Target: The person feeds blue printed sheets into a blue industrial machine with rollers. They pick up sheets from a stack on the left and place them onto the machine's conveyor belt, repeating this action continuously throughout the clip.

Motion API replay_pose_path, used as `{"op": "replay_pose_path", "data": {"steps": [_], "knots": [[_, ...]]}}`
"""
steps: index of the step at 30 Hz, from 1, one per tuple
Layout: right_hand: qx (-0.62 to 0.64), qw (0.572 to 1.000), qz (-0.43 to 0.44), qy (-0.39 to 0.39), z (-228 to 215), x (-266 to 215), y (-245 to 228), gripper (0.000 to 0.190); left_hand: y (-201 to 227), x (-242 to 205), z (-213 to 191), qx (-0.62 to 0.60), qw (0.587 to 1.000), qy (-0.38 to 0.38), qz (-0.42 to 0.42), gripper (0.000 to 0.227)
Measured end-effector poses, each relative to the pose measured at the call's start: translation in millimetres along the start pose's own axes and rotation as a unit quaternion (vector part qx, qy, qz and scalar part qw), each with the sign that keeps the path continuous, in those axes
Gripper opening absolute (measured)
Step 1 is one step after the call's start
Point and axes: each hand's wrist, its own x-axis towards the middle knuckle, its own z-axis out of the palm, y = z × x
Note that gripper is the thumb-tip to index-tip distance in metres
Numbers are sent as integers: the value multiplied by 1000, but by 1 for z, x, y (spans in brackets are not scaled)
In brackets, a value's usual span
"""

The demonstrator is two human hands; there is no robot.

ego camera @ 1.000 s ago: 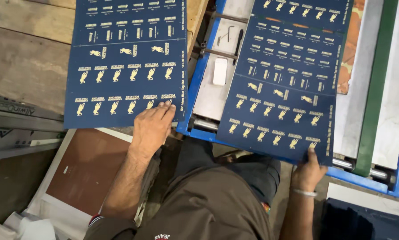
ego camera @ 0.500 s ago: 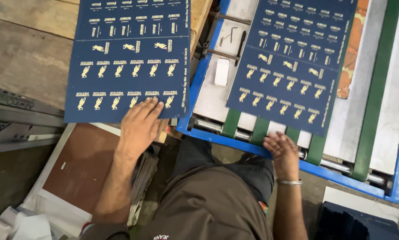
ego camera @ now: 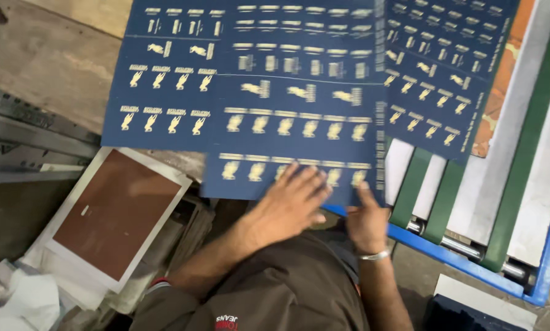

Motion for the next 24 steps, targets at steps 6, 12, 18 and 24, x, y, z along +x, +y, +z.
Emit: {"op": "replay_pose_path", "data": {"steps": [6, 12, 18, 24], "knots": [[28, 968, -198, 153, -98, 25, -44, 34, -77, -28, -37, 178, 975, -23, -132, 56], [44, 938, -240, 245, -165, 18, -50, 33, -105, -37, -34, 275, 956, 0, -103, 46], [6, 937, -230, 262, -184, -34, -1, 31, -103, -46, -39, 177, 978, 52, -98, 44], [-6, 935, -236, 265, -175, -64, 22, 36, -90, -44, -41, 162, 977, 60, -126, 46]]}}
